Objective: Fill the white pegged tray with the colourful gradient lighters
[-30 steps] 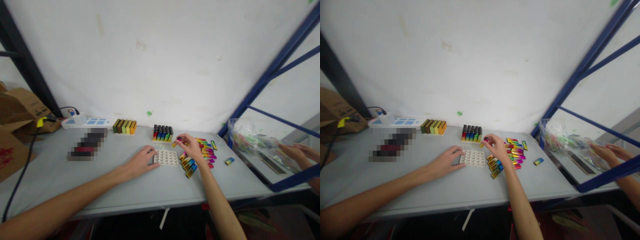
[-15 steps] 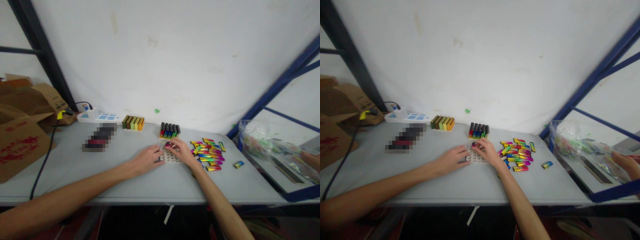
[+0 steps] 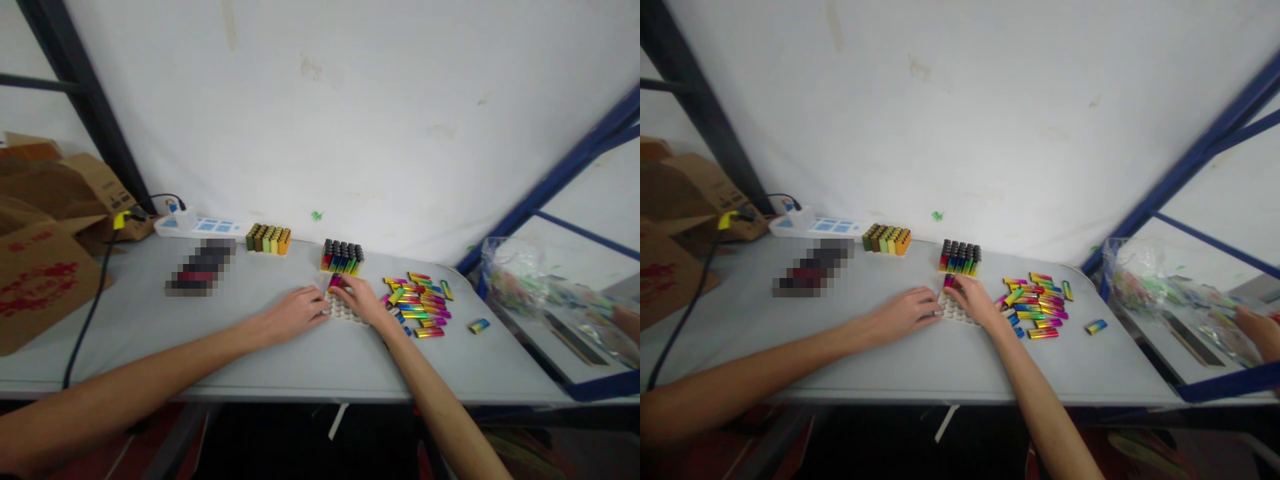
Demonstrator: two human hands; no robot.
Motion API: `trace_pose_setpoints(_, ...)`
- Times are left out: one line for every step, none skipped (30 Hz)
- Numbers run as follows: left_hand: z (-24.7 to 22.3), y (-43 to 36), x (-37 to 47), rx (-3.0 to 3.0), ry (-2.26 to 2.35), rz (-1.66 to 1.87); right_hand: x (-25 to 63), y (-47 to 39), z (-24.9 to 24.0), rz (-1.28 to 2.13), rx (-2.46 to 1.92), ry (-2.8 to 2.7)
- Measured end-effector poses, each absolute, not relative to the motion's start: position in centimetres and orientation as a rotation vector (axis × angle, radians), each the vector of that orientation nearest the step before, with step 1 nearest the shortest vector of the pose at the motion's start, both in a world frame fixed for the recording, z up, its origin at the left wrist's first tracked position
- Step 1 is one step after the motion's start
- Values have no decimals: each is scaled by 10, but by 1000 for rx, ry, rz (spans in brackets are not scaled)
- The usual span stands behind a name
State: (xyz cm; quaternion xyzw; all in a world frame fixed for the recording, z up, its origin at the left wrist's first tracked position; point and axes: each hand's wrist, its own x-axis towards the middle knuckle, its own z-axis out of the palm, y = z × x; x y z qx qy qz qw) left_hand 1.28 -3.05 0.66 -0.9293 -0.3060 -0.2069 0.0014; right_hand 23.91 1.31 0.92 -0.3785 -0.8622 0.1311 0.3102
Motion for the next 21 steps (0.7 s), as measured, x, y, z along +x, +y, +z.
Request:
trace_pose_setpoints(7, -31, 13, -2916, -969, -628, 238, 14, 9, 343, -1004, -2293)
trace_pose_setpoints(8, -31, 13, -2918, -974, -609, 237, 14, 10, 347, -1012, -2301)
trace_pose_setpoints(8, -31, 13, -2920, -977, -598, 236, 14, 11, 352, -1022, -2304)
trace_pose_setpoints(9, -31, 13, -2920, -978, -595, 236, 14, 13, 354, -1027, -2310)
trace_pose_setpoints(9, -31, 13, -2919, -981, -599, 237, 13, 14, 352, -1026, -2321)
trace_pose_setpoints(9, -30, 13, -2916, -985, -606, 239, 13, 17, 350, -1021, -2331)
trace_pose_setpoints(9, -30, 13, -2911, -993, -615, 242, 13, 19, 354, -1010, -2338)
trace_pose_setpoints(9, -29, 13, -2904, -1004, -621, 247, 13, 21, 362, -997, -2333)
trace_pose_setpoints(9, -28, 13, -2897, -1013, -623, 254, 14, 23, 367, -990, -2315)
trace_pose_setpoints(9, -28, 13, -2889, -1021, -623, 263, 15, 25, 357, -996, -2287)
trace_pose_setpoints(9, -27, 13, -2883, -1027, -619, 273, 17, 26, 323, -1022, -2254)
trace_pose_setpoints(9, -26, 13, -2877, -1033, -614, 285, 20, 27, 264, -1067, -2219)
trace_pose_setpoints(9, -25, 13, -2873, -1039, -608, 298, 23, 27, 177, -1135, -2191)
trace_pose_setpoints(9, -25, 13, -2870, -1045, -603, 312, 27, 26, 80, -1226, -2160)
trace_pose_setpoints(9, -24, 13, -2868, -1053, -600, 325, 30, 24, -9, -1333, -2118)
trace_pose_setpoints(9, -24, 12, -2867, -1059, -598, 337, 34, 22, -71, -1441, -2097)
trace_pose_setpoints(9, -24, 12, -2868, -1064, -599, 348, 37, 19, -114, -1561, -2086)
trace_pose_setpoints(9, -24, 12, -2869, -1069, -601, 357, 40, 17, -120, -1672, -2099)
trace_pose_setpoints(9, -24, 12, -2868, -1073, -604, 364, 43, 14, -107, -1748, -2119)
trace_pose_setpoints(9, -24, 12, -2867, -1077, -606, 368, 45, 12, -88, -1800, -2139)
trace_pose_setpoints(9, -24, 12, -2866, -1082, -607, 371, 47, 10, -67, -1824, -2158)
